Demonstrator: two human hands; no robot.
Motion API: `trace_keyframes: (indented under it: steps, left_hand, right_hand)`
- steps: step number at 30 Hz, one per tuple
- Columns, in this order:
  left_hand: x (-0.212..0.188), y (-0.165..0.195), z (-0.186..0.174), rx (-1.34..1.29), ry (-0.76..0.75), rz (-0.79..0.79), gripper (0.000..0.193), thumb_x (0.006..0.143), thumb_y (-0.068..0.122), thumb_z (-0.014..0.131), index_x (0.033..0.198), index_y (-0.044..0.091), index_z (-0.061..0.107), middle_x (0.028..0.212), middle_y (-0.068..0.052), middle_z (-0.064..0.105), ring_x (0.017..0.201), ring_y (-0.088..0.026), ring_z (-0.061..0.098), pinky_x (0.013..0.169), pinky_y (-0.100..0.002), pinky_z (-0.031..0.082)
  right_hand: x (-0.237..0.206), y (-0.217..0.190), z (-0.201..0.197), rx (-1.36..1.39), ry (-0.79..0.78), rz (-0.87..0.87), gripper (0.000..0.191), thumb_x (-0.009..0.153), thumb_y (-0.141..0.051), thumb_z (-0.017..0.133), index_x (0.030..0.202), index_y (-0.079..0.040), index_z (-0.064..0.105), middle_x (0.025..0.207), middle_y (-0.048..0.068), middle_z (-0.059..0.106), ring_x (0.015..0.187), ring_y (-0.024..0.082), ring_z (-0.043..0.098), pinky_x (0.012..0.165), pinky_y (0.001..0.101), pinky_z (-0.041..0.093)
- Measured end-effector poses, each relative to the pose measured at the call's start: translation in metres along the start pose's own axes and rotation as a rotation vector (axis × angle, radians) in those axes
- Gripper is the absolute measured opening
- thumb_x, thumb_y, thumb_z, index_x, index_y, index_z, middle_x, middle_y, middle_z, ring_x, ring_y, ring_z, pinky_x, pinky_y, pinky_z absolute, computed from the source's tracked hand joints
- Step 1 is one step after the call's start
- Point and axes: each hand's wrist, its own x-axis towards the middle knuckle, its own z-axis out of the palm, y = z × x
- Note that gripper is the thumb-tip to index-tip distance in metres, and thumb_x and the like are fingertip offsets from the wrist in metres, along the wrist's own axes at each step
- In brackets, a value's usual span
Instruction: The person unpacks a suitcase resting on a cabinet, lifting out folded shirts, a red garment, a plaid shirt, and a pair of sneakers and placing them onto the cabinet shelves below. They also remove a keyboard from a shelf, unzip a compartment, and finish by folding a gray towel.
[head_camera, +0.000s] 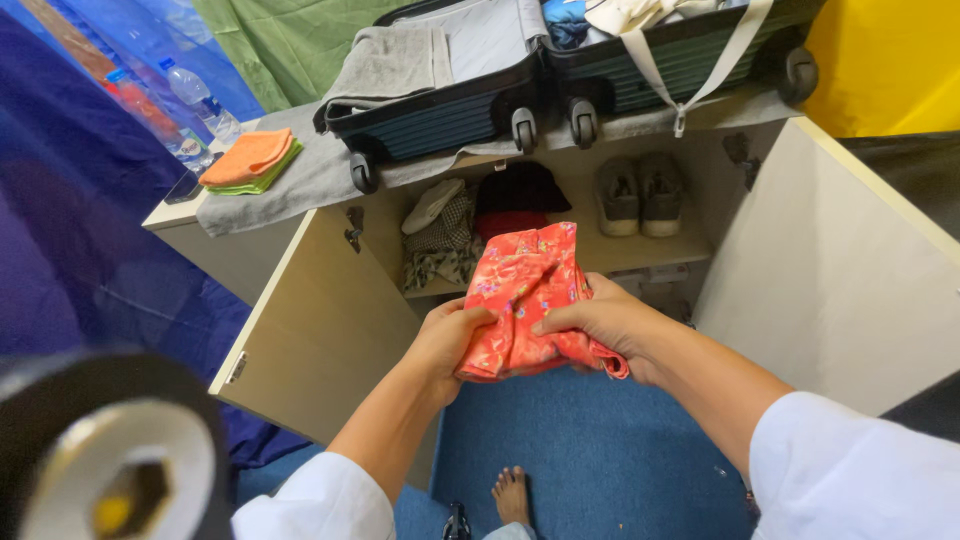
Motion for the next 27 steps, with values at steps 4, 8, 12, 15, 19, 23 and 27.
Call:
trace_keyframes:
  steps: [4,8,12,15,19,23,27]
  left_hand:
    - [0.025,0.007,-0.017,0.001,0.002,-0.058,0.035,0.090,0.012,0.059,0.122,0.001,0.065,0.106,-0.014,0.074,0.086,-0.022,0.074,0.077,-0.040,0.063]
    - [0.055,0.016,-0.041,0.058,-0.075,-0.121,0.038,0.089,0.013,0.058,0.125,0.002,0.061,0.114,-0.014,0.069,0.094,-0.025,0.073,0.082,-0.043,0.062]
    - [0.105,0.015,-0.060,0.003,-0.143,-0.117,0.048,0.083,0.006,0.058,0.131,0.000,0.058,0.118,-0.016,0.071,0.096,-0.026,0.076,0.083,-0.044,0.065]
    - [0.148,0.008,-0.077,0.108,-0.035,-0.133,0.058,0.081,0.003,0.063,0.138,0.004,0.053,0.115,-0.014,0.070,0.093,-0.025,0.074,0.082,-0.045,0.064]
    - [0.213,-0.015,-0.095,0.222,0.052,-0.094,0.071,0.081,0.002,0.068,0.148,0.004,0.044,0.114,-0.017,0.072,0.088,-0.025,0.074,0.080,-0.044,0.064]
    - [0.284,-0.028,-0.108,0.144,0.057,0.161,0.082,0.075,0.000,0.067,0.151,0.007,0.037,0.117,-0.011,0.071,0.096,-0.029,0.071,0.086,-0.051,0.060]
    - [0.336,-0.001,-0.109,0.337,-0.020,0.581,0.088,0.085,0.007,0.073,0.159,0.003,0.025,0.140,-0.010,0.051,0.135,-0.027,0.050,0.113,-0.050,0.037]
  right_hand:
    - [0.047,0.005,0.006,0.063,0.067,-0.001,0.057,0.081,-0.004,0.069,0.134,-0.011,0.050,0.101,0.016,0.071,0.062,0.020,0.066,0.044,0.0327,0.052]
    - [0.102,0.005,0.014,0.039,0.101,0.022,0.056,0.084,0.000,0.065,0.136,-0.014,0.047,0.109,0.013,0.072,0.071,0.020,0.073,0.050,0.0356,0.059]
    - [0.159,0.011,0.017,0.038,0.097,0.102,0.061,0.085,0.001,0.063,0.139,-0.020,0.044,0.112,0.014,0.070,0.074,0.024,0.073,0.052,0.0380,0.061]
    - [0.209,0.016,0.019,-0.051,0.083,0.153,0.061,0.086,0.002,0.064,0.140,-0.019,0.044,0.113,0.014,0.070,0.076,0.024,0.074,0.054,0.0387,0.062]
    - [0.281,0.033,0.019,-0.186,0.095,0.105,0.063,0.086,0.002,0.066,0.142,-0.018,0.044,0.111,0.015,0.070,0.074,0.025,0.072,0.052,0.0390,0.060]
    - [0.360,0.050,0.016,-0.242,0.172,-0.285,0.065,0.083,-0.001,0.069,0.142,-0.015,0.046,0.116,0.014,0.071,0.082,0.027,0.068,0.059,0.0381,0.053]
    - [0.422,0.039,-0.001,-0.247,0.329,-0.728,0.065,0.091,-0.022,0.078,0.138,0.000,0.038,0.137,0.020,0.053,0.121,0.028,0.057,0.098,0.0382,0.050]
